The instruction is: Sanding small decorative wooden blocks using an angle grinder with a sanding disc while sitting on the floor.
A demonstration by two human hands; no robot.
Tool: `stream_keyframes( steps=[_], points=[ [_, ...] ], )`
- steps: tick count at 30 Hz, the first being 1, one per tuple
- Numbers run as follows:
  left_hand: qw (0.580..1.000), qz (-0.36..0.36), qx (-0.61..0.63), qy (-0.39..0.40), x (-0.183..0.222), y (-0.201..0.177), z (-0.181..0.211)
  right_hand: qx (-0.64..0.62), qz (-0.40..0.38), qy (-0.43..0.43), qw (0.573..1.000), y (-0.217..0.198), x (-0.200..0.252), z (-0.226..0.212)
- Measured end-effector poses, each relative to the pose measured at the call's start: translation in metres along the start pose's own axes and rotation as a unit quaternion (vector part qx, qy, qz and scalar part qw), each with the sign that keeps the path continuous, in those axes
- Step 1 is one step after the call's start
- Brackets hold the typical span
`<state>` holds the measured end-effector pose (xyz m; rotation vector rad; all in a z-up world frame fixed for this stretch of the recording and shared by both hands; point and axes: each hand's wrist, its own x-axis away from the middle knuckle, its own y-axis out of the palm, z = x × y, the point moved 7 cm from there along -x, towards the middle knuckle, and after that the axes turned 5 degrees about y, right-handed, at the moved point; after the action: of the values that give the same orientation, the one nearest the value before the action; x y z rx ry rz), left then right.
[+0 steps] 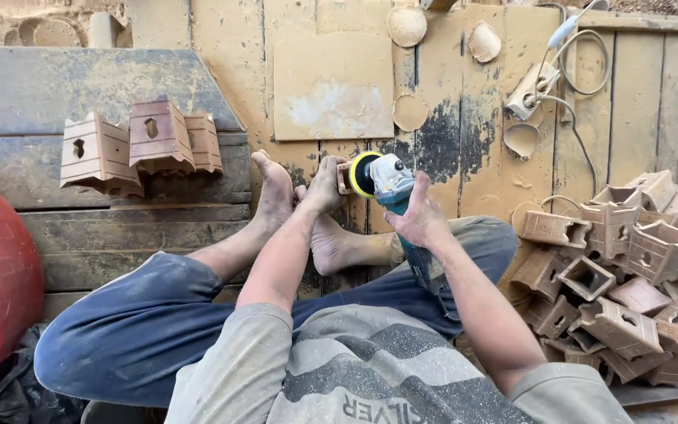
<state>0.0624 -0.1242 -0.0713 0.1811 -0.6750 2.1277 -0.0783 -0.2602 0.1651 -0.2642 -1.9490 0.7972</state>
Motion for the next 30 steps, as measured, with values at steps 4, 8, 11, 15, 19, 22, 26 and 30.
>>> stream_keyframes(
  steps=[4, 8, 11, 15, 19, 22, 26, 30],
  points=[
    [1.000, -0.002, 0.012, 0.016, 0.011, -0.008, 0.022, 0.017, -0.005, 0.008, 1.000, -0.005, 0.008, -0.006],
    [0.999, -0.024, -0.003, -0.039, 0.002, 0.001, 0.003, 0.023, -0.015, 0.005, 1.000, -0.010, 0.017, -0.019],
    [0.999, -0.033, -0.004, -0.035, 0.006, 0.000, 0.009, 0.014, -0.010, 0.009, 1.000, -0.008, 0.007, -0.007],
    [0.999, -0.025, -0.006, -0.039, 0.008, 0.000, 0.006, 0.021, -0.003, 0.012, 1.000, -0.015, -0.001, 0.002],
    [0.999, -0.027, -0.001, -0.035, 0.004, 0.002, 0.006, 0.011, 0.021, 0.033, 0.999, -0.024, -0.004, 0.016],
    [0.999, -0.024, 0.006, -0.030, 0.010, -0.002, 0.012, 0.014, 0.013, 0.020, 1.000, -0.017, 0.005, 0.001],
    [0.999, -0.019, 0.004, -0.027, 0.011, -0.006, 0.020, -0.012, -0.009, -0.014, 1.000, -0.014, 0.016, -0.018],
    [1.000, -0.010, 0.004, -0.017, 0.004, -0.008, 0.019, 0.021, -0.018, -0.002, 1.000, -0.016, 0.013, -0.025]
  ],
)
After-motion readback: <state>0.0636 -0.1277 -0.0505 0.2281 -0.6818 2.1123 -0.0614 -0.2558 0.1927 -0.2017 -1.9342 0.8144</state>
